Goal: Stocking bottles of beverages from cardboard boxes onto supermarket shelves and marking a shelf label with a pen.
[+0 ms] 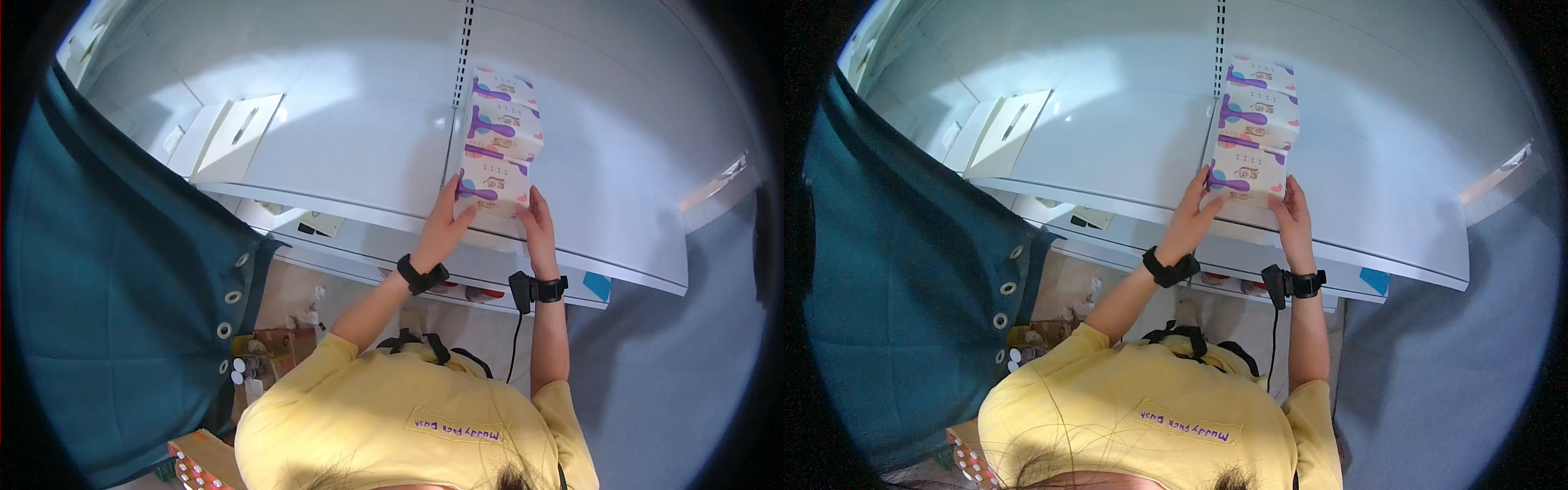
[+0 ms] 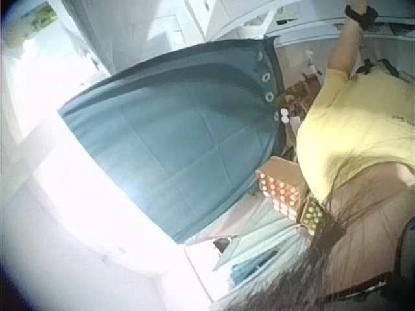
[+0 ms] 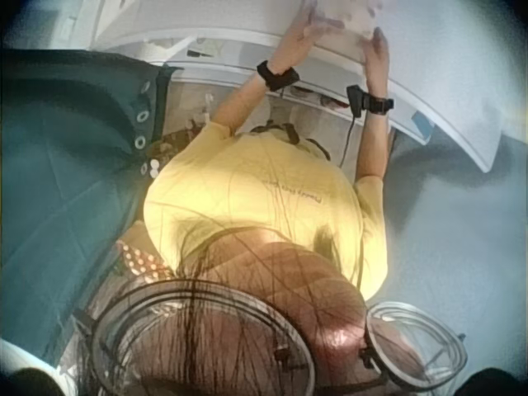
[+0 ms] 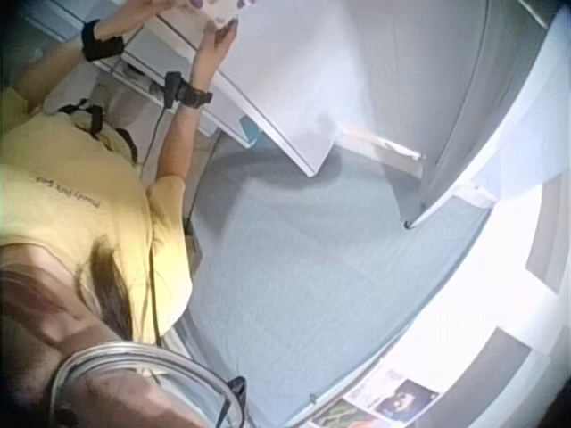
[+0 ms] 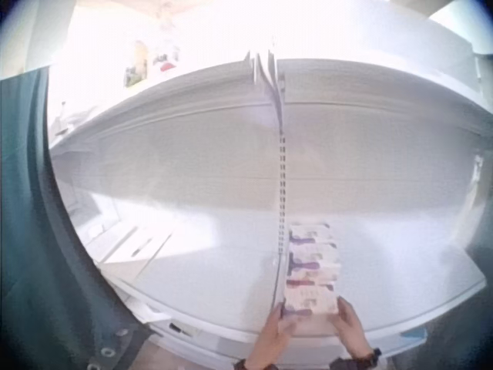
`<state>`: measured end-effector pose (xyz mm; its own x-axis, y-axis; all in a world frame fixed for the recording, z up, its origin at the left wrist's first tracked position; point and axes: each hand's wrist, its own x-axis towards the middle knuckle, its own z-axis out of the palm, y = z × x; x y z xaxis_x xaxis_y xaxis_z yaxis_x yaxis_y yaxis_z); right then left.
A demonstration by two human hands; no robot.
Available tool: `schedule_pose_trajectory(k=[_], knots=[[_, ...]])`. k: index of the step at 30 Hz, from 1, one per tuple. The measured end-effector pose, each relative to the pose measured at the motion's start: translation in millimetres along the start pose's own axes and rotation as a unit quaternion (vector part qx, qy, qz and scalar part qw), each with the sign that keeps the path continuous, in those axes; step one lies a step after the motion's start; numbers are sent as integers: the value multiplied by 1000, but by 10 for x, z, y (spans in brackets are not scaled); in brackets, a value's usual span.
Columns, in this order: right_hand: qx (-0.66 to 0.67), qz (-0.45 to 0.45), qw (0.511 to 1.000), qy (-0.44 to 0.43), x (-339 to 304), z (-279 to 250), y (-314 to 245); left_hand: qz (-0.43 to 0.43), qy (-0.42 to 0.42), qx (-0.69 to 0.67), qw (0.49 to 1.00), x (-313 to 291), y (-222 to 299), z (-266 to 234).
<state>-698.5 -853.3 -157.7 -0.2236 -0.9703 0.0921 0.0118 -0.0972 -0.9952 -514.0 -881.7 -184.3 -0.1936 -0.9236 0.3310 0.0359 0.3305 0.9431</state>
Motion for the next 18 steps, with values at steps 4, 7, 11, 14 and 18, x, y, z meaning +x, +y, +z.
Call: schedule_pose_trajectory(k=[4, 7, 11, 14, 18], knots=[[-9, 34, 998, -46, 172, -45, 32, 39, 11, 133, 990, -36, 25, 16], [10, 29, 997, -67, 189, -22, -44, 34, 14, 163, 986, -45, 46, 40], [-11, 15, 996, -89, 199, -123, -6, -4, 32, 155, 987, -68, 192, 120], [-25, 23, 993, -110, 191, -215, 2, -7, 69, 199, 978, -134, 335, 201], [-97, 56, 985, -131, 180, -368, -22, -1, 146, 274, 951, -266, 410, 389]])
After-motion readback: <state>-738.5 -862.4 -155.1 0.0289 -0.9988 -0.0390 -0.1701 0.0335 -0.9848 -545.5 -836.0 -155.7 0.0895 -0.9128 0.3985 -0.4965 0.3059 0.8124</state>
